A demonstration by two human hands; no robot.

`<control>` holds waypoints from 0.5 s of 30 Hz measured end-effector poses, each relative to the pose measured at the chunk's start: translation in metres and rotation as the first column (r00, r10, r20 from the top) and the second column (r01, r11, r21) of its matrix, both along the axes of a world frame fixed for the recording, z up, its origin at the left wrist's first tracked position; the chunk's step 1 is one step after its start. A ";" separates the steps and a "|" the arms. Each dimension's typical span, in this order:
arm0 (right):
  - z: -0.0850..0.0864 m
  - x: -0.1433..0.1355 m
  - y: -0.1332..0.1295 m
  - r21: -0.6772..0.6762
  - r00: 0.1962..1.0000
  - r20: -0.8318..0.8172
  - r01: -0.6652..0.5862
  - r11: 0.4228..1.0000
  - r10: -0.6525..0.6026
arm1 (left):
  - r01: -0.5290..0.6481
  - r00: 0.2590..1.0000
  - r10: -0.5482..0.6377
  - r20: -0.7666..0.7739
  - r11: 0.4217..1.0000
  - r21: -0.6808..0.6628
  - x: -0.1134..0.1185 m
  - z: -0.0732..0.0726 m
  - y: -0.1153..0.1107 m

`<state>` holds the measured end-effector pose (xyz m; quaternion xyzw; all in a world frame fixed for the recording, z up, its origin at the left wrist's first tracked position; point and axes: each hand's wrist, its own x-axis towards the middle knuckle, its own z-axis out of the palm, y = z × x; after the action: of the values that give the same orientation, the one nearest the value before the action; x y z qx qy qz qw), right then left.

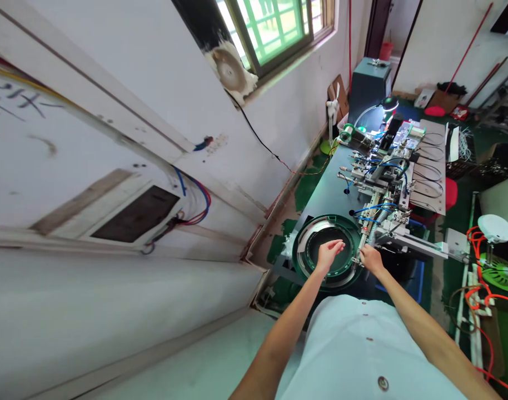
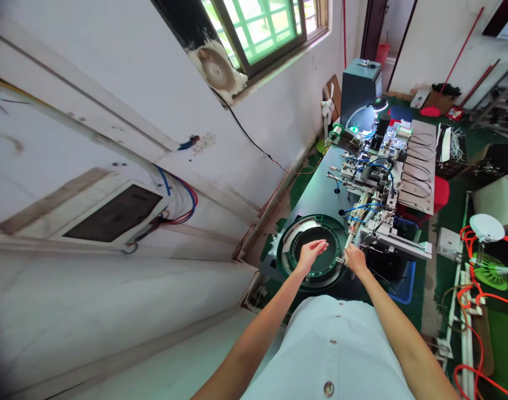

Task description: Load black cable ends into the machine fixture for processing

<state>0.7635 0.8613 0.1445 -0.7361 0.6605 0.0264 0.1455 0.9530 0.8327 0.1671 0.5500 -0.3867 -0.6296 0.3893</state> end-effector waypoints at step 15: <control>0.032 0.024 0.005 -0.249 0.977 0.163 -0.094 0.964 0.138 | 0.272 0.924 -0.215 0.317 0.951 -0.149 -0.026 -0.003 0.010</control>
<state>0.7877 0.8667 0.1763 -0.7852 0.5987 -0.1111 0.1125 0.9274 0.8429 0.1641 0.5460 -0.5647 -0.5435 0.2960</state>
